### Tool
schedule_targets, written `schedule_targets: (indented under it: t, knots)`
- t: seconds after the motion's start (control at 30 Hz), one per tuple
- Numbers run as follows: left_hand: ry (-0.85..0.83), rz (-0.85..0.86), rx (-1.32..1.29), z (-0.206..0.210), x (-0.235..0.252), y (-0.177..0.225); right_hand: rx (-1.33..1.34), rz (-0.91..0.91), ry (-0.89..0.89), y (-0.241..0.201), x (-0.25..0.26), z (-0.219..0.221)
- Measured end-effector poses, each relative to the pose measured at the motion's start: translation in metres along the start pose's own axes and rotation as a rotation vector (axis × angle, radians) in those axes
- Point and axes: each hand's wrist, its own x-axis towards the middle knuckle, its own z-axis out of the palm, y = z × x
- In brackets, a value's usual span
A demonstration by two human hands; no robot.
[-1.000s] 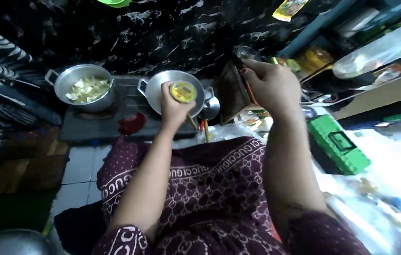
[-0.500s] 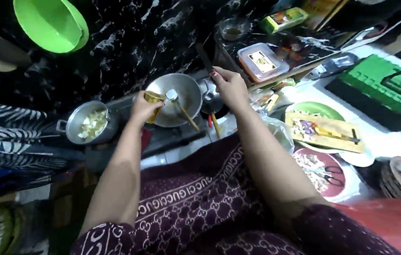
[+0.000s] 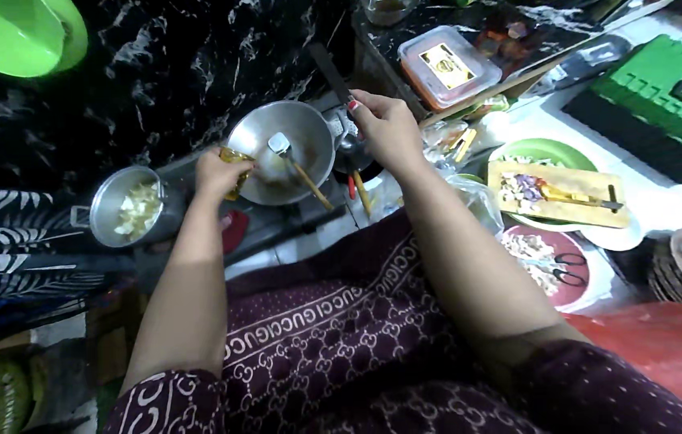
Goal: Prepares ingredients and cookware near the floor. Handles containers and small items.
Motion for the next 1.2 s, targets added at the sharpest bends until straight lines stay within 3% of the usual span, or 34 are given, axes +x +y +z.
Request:
schedule_targets:
  t: [0.57,1.2]
  knots:
    - [0.099,-0.024,-0.109,0.006,0.002,0.002,0.019,-0.004,-0.058,0.004,0.006,0.008]
    - [0.107,-0.015,-0.056,0.004,0.005,0.009,0.036,-0.021,-0.047,0.007,0.007,0.007]
